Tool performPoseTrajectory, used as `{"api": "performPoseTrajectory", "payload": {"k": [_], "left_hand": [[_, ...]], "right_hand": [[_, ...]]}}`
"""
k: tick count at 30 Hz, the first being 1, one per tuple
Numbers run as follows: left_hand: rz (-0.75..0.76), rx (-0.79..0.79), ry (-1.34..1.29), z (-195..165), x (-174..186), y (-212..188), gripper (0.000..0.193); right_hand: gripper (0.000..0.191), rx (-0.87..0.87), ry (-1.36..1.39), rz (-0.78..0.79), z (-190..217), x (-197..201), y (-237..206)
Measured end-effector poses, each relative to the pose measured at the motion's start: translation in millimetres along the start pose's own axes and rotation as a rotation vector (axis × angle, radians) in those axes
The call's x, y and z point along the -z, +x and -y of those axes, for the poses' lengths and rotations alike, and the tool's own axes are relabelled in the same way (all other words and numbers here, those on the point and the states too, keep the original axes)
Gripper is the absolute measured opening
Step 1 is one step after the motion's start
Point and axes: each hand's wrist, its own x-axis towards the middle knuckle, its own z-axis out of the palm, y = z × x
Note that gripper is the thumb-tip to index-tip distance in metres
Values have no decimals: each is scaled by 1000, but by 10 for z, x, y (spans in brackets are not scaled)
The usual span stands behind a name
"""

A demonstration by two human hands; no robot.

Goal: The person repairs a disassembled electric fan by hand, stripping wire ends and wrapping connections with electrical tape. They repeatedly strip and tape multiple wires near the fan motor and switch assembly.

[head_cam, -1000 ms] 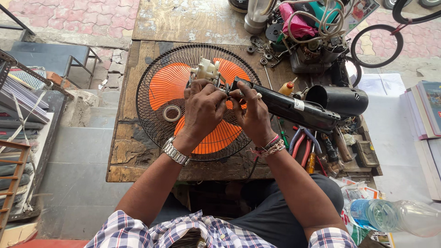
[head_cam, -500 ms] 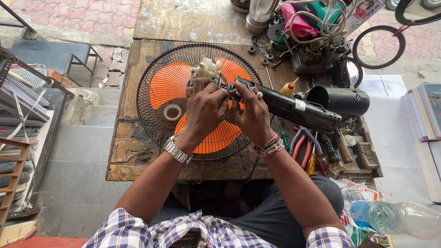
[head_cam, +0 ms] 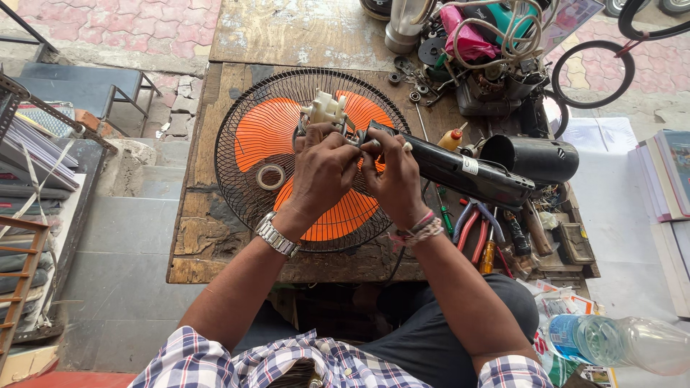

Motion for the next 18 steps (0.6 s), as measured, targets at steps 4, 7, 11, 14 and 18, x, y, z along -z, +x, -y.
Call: {"api": "performPoseTrajectory", "payload": {"k": [4, 7, 11, 14, 18], "left_hand": [[11, 24, -47, 37, 26, -12, 9], [23, 28, -41, 40, 26, -17, 10], [15, 20, -44, 40, 21, -17, 11], [17, 19, -52, 48, 17, -18, 12], [20, 21, -49, 51, -4, -28, 11]], "right_hand": [[55, -186, 330, 159, -80, 113, 61], [56, -441, 588, 178, -96, 155, 79], [64, -503, 738, 181, -109, 141, 97], [66, -473, 710, 183, -141, 118, 87], [66, -418, 634, 171, -185, 42, 28]]}}
